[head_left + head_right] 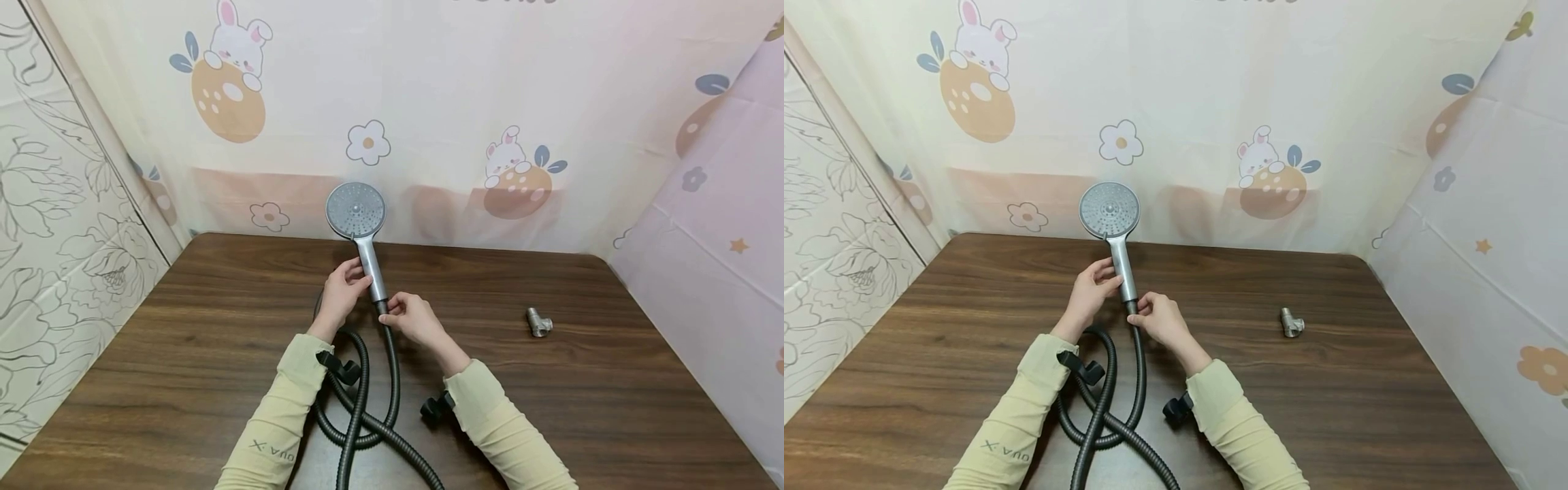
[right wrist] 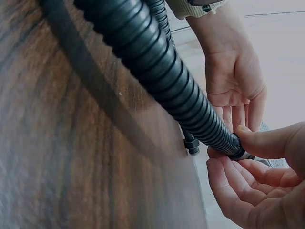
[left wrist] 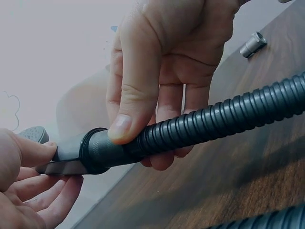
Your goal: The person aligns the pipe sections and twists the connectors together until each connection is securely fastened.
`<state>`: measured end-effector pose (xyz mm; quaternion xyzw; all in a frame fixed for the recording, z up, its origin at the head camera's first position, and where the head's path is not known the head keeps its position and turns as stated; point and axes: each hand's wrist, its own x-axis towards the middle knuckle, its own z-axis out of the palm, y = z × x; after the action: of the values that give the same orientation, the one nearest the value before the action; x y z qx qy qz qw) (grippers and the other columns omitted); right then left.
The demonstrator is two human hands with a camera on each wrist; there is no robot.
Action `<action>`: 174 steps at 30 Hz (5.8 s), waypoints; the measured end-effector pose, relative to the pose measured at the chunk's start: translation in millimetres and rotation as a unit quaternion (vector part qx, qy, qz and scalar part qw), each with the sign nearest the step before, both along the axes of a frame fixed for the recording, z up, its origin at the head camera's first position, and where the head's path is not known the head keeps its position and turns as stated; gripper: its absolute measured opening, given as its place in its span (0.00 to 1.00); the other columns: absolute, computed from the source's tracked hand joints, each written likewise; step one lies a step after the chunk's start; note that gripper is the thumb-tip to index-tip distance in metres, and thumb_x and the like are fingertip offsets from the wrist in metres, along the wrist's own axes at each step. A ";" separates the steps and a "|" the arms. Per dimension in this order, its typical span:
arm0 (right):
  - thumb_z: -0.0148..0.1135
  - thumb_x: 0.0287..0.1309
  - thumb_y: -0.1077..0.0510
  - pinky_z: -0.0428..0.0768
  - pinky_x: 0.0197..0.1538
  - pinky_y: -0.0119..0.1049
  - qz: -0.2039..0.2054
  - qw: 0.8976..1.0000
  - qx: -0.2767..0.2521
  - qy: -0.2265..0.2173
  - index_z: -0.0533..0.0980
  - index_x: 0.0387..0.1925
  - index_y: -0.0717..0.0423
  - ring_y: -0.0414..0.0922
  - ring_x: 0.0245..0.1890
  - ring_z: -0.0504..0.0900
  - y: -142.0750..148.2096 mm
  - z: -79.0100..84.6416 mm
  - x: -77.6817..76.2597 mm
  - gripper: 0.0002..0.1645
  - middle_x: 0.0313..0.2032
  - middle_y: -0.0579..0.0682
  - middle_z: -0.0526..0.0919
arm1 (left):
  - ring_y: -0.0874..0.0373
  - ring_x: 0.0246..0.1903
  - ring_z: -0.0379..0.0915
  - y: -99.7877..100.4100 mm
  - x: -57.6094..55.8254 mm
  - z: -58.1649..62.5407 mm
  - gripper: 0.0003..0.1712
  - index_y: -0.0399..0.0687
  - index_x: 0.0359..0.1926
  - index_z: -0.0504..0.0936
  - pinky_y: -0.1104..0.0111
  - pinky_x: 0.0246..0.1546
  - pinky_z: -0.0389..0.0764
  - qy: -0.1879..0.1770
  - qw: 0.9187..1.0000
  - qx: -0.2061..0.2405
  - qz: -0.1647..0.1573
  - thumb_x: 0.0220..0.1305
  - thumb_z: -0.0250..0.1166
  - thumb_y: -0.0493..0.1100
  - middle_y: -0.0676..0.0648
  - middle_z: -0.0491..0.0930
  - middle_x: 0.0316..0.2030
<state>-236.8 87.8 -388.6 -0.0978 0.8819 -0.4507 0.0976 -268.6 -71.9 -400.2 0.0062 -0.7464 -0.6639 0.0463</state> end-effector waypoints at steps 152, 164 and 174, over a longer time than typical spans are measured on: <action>0.56 0.59 0.59 0.75 0.42 0.39 0.022 0.993 0.112 -0.009 0.74 0.49 0.62 0.49 0.40 0.78 52.4 -1.3 -57.9 0.18 0.41 0.57 0.80 | 0.44 0.45 0.76 -23.1 -3.1 -16.2 0.23 0.35 0.57 0.70 0.63 0.43 0.78 -0.107 0.993 -0.017 -0.036 0.61 0.59 0.37 0.37 0.73 0.47; 0.58 0.58 0.56 0.74 0.46 0.43 0.016 0.992 0.121 -0.012 0.74 0.50 0.60 0.51 0.42 0.78 62.7 9.7 -68.8 0.19 0.44 0.58 0.80 | 0.46 0.40 0.77 -41.8 -3.9 -9.8 0.17 0.34 0.50 0.75 0.63 0.39 0.79 -0.055 0.996 -0.059 0.048 0.60 0.60 0.36 0.37 0.77 0.41; 0.59 0.57 0.58 0.76 0.41 0.38 0.018 0.993 0.118 -0.009 0.74 0.49 0.63 0.49 0.39 0.79 71.6 9.9 -71.5 0.19 0.43 0.58 0.80 | 0.49 0.43 0.73 -58.3 -6.1 -13.9 0.14 0.39 0.44 0.79 0.62 0.42 0.72 -0.054 0.970 -0.166 0.168 0.55 0.63 0.40 0.40 0.80 0.40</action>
<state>-308.3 159.4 -378.6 -0.0975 0.9260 -0.3428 0.1248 -274.8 -130.2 -414.1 0.1597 -0.8358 -0.5120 0.1178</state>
